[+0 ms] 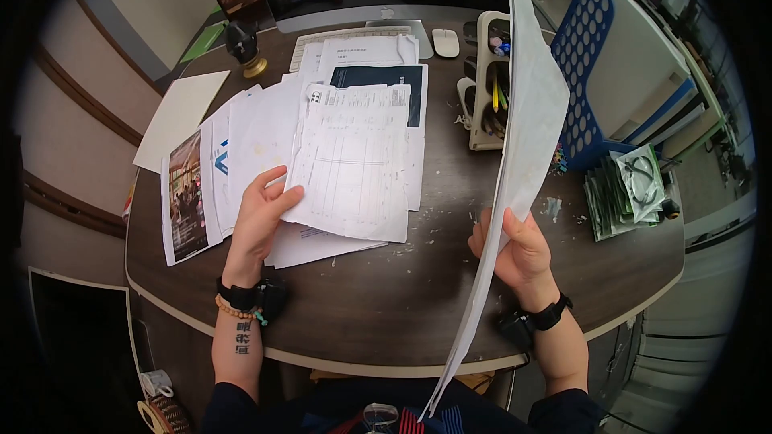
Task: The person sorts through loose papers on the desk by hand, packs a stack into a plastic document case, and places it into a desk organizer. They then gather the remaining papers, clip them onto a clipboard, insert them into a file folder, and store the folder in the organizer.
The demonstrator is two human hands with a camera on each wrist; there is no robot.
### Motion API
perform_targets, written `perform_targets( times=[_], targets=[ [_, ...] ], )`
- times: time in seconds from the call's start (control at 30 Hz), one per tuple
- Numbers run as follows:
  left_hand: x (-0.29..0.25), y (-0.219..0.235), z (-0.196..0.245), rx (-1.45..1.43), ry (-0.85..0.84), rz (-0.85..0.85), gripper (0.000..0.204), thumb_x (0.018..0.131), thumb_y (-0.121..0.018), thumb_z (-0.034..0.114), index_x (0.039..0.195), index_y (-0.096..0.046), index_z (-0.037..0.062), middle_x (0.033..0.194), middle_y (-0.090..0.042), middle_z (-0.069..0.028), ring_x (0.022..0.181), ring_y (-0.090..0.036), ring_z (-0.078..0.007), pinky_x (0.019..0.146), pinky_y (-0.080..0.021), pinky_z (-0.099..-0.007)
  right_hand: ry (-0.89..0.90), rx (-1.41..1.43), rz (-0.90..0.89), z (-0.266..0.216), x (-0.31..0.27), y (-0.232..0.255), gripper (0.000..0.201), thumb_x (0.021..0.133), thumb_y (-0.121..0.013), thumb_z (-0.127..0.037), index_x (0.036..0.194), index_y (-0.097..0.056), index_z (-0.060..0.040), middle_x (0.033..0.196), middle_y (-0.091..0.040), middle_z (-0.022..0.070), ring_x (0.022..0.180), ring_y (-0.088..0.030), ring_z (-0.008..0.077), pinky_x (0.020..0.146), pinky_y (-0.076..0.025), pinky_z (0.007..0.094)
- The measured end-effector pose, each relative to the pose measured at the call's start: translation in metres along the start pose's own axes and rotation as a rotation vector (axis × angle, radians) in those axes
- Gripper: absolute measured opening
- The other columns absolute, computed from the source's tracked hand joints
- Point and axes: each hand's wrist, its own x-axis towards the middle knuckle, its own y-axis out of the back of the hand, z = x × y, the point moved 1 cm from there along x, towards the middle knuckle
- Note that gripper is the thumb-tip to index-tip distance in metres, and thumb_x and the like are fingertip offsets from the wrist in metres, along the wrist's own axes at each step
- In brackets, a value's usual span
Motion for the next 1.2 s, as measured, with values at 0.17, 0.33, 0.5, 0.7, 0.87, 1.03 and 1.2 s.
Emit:
perform_targets(
  times=[0.17, 0.33, 0.5, 0.7, 0.87, 1.03, 1.2],
  targets=[
    [-0.006, 0.000, 0.003, -0.245, -0.007, -0.339, 0.064, 0.083, -0.062, 0.003, 0.136, -0.030, -0.0112, 0.117, -0.060, -0.0220, 0.098, -0.065, -0.0221, 0.084, -0.052, -0.0304, 0.003, 0.004, -0.004, -0.001, -0.001, 0.001, 0.015, 0.097, -0.053, -0.025, 0.099, -0.053, -0.0094, 0.065, -0.047, 0.0074, 0.052, -0.041, 0.0196, 0.052, -0.031, 0.0330],
    [0.000, -0.001, 0.002, -0.060, 0.185, -0.315, 0.042, 0.088, -0.056, 0.010, 0.125, -0.049, -0.0098, 0.112, -0.063, -0.0175, 0.094, -0.066, -0.0183, 0.084, -0.052, -0.0294, -0.004, -0.001, 0.051, -0.001, 0.000, -0.006, 0.015, 0.097, -0.053, -0.025, 0.100, -0.052, -0.0095, 0.065, -0.047, 0.0074, 0.053, -0.041, 0.0196, 0.052, -0.031, 0.0330],
    [-0.004, -0.006, -0.001, -0.083, 0.183, -0.306, 0.038, 0.086, -0.051, 0.007, 0.120, -0.053, -0.0105, 0.110, -0.064, -0.0167, 0.095, -0.065, -0.0183, 0.083, -0.052, -0.0286, -0.004, 0.005, -0.033, 0.000, 0.000, 0.003, 0.015, 0.097, -0.053, -0.024, 0.099, -0.053, -0.0093, 0.065, -0.047, 0.0074, 0.053, -0.041, 0.0195, 0.052, -0.031, 0.0331],
    [-0.010, -0.011, 0.005, -0.470, 0.200, -0.364, 0.047, 0.080, -0.052, 0.001, 0.123, -0.046, -0.0160, 0.112, -0.061, -0.0214, 0.091, -0.066, -0.0219, 0.079, -0.056, -0.0321, -0.004, -0.008, -0.010, 0.000, 0.000, -0.004, 0.015, 0.097, -0.053, -0.024, 0.098, -0.054, -0.0093, 0.066, -0.047, 0.0071, 0.053, -0.041, 0.0191, 0.052, -0.031, 0.0328],
    [0.001, -0.011, -0.012, -0.350, 0.174, -0.303, 0.052, 0.074, -0.052, -0.010, 0.125, -0.043, -0.0137, 0.115, -0.060, -0.0211, 0.099, -0.064, -0.0239, 0.087, -0.053, -0.0319, 0.001, 0.002, -0.059, 0.001, 0.000, 0.004, 0.017, 0.097, -0.054, -0.025, 0.101, -0.054, -0.0086, 0.068, -0.048, 0.0068, 0.054, -0.040, 0.0184, 0.052, -0.029, 0.0325],
    [-0.004, -0.013, -0.009, -0.434, 0.089, -0.373, 0.058, 0.070, -0.050, -0.015, 0.127, -0.044, -0.0102, 0.121, -0.058, -0.0192, 0.106, -0.062, -0.0244, 0.095, -0.048, -0.0326, -0.003, -0.091, 0.166, 0.001, 0.001, -0.017, 0.018, 0.091, -0.062, -0.019, 0.095, -0.048, -0.0084, 0.069, -0.051, 0.0052, 0.052, -0.046, 0.0166, 0.048, -0.033, 0.0294],
    [-0.021, -0.016, -0.002, -0.591, 0.042, -0.522, 0.063, 0.065, -0.047, -0.016, 0.128, -0.045, -0.0084, 0.122, -0.059, -0.0147, 0.112, -0.059, -0.0244, 0.092, -0.047, -0.0335, -0.128, -0.271, 0.209, 0.010, 0.001, -0.010, 0.045, 0.089, -0.064, -0.009, 0.130, -0.049, 0.0007, 0.122, -0.060, 0.0105, 0.108, -0.059, 0.0182, 0.094, -0.047, 0.0331]
  ],
)
